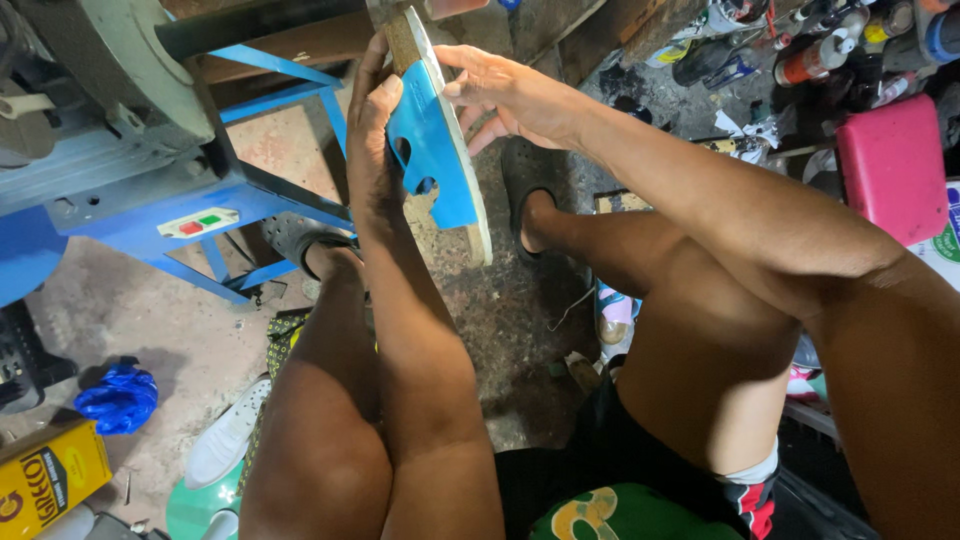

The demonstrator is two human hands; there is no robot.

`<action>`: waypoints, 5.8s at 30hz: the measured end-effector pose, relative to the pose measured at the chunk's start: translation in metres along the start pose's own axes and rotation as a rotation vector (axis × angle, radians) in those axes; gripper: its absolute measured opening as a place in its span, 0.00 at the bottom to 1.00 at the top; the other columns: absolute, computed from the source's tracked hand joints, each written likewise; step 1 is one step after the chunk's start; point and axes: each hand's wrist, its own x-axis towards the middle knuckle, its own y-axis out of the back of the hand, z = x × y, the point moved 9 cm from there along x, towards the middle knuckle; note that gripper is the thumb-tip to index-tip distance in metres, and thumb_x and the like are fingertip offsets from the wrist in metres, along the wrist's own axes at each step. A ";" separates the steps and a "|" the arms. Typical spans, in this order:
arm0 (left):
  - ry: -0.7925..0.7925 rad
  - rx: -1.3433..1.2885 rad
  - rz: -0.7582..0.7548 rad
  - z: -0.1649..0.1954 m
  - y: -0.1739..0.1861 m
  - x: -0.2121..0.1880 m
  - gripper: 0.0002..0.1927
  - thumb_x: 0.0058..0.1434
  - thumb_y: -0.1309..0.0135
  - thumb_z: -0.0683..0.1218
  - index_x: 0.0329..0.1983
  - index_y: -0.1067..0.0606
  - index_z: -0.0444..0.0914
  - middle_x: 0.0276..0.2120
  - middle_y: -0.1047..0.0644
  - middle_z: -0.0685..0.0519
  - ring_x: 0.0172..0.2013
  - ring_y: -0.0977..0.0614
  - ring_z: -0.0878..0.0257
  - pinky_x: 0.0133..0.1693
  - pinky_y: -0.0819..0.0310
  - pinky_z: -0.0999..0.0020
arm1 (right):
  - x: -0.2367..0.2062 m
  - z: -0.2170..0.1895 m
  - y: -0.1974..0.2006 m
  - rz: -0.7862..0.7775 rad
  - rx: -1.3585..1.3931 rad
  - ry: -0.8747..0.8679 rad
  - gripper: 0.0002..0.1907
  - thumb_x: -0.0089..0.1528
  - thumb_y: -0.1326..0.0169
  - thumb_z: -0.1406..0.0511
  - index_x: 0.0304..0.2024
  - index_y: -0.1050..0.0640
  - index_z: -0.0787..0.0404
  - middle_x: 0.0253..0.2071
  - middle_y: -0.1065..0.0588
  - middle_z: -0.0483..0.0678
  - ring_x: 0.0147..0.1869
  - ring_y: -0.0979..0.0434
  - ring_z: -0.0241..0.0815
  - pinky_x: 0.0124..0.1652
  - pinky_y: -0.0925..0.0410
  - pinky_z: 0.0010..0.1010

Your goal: The person repairs a pair of blue sandals by hand, adjusting the straps and buckles, and then uses a grinding machine to smooth the sole.

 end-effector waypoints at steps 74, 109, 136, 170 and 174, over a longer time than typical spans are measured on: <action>-0.022 0.040 -0.014 0.011 -0.007 0.008 0.33 0.67 0.38 0.54 0.71 0.32 0.36 0.64 0.26 0.43 0.65 0.25 0.54 0.69 0.31 0.58 | 0.001 -0.007 0.000 0.106 0.049 -0.003 0.28 0.69 0.54 0.58 0.71 0.37 0.56 0.57 0.27 0.45 0.54 0.23 0.34 0.49 0.22 0.34; 0.023 0.033 -0.037 -0.002 -0.001 0.009 0.28 0.70 0.44 0.52 0.70 0.32 0.37 0.61 0.24 0.45 0.60 0.21 0.56 0.63 0.25 0.59 | 0.010 -0.009 0.012 0.313 -0.131 -0.094 0.24 0.68 0.58 0.47 0.52 0.29 0.58 0.40 0.23 0.48 0.35 0.21 0.34 0.33 0.21 0.31; -0.014 0.140 -0.053 0.005 -0.002 0.005 0.41 0.61 0.34 0.57 0.73 0.33 0.39 0.67 0.27 0.42 0.68 0.25 0.50 0.70 0.29 0.53 | 0.003 0.001 0.011 0.268 -0.116 -0.064 0.25 0.70 0.56 0.50 0.66 0.33 0.51 0.48 0.28 0.44 0.43 0.27 0.34 0.43 0.24 0.36; -0.025 0.060 -0.108 0.008 -0.010 0.008 0.32 0.68 0.38 0.52 0.72 0.33 0.39 0.67 0.27 0.41 0.67 0.24 0.52 0.70 0.28 0.54 | 0.005 -0.003 0.016 0.314 -0.192 -0.087 0.26 0.68 0.57 0.47 0.63 0.32 0.52 0.46 0.27 0.47 0.40 0.26 0.34 0.41 0.22 0.35; -0.036 0.144 -0.098 0.008 -0.006 0.007 0.36 0.65 0.36 0.53 0.73 0.33 0.40 0.68 0.28 0.42 0.69 0.26 0.52 0.71 0.30 0.53 | 0.004 -0.002 0.014 0.286 -0.137 -0.057 0.26 0.68 0.56 0.50 0.65 0.33 0.51 0.48 0.27 0.46 0.42 0.27 0.34 0.42 0.21 0.36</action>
